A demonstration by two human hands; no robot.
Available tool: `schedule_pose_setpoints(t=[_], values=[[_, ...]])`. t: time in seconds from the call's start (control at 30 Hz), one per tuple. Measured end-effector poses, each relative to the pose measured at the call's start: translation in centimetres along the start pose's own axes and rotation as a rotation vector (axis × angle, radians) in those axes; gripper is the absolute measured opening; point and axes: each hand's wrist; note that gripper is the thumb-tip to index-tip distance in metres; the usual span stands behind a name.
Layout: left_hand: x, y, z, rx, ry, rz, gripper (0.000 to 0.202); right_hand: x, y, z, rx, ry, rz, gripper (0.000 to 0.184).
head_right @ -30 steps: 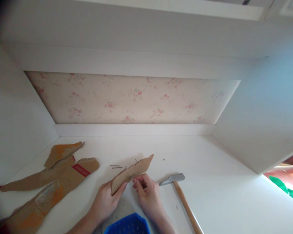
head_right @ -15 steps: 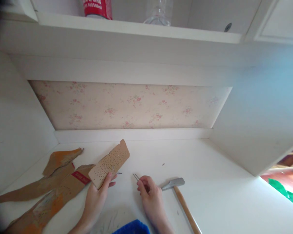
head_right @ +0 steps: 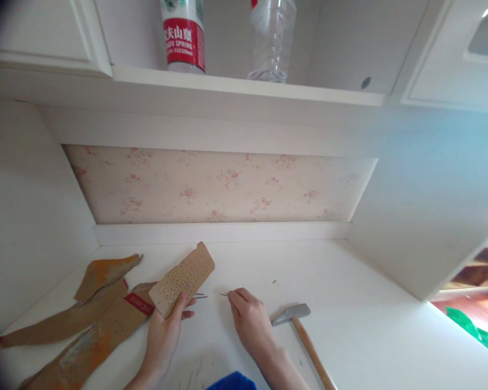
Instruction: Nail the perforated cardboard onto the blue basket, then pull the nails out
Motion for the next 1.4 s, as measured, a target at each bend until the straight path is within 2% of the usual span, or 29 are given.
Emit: schedule_pose_setpoints(t=[0.17,0.33,0.5,0.63,0.73,0.9,1.4], values=[[0.2,-0.1,0.1,0.036,0.035,0.008,0.058,-0.9,-2.6,-0.7,-0.214,0.345,-0.278,0.020],[0.0,-0.2,0.0,0.033,0.023,0.052,0.055,-2.8,-4.6,0.1,-0.374,0.537,-0.499,0.016],[0.2,-0.3,0.0,0.031,0.018,0.037,0.054,-4.5,-5.4,2.2,-0.474,0.572,-0.690,0.016],[0.5,-0.6,-0.2,0.070,-0.020,0.068,0.047,-4.8,-5.5,3.5,-0.457,0.521,-0.815,0.012],[0.6,-0.9,-0.4,0.105,-0.008,0.061,0.046,-4.3,-5.9,4.0,-0.411,0.492,-0.834,0.015],[1.0,-0.8,-0.4,0.139,0.055,0.055,0.046,-3.4,-6.3,4.4,-0.356,0.440,-0.781,0.013],[1.9,-0.1,-0.2,0.104,0.048,0.081,0.043,-2.2,-5.6,5.7,-0.331,0.235,-0.573,0.016]])
Point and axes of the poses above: each hand's wrist, its own y-axis away from the middle knuckle, its own z-axis out of the palm, x = y × z, and after that the axes turned 5 degrees about -z, right-handed
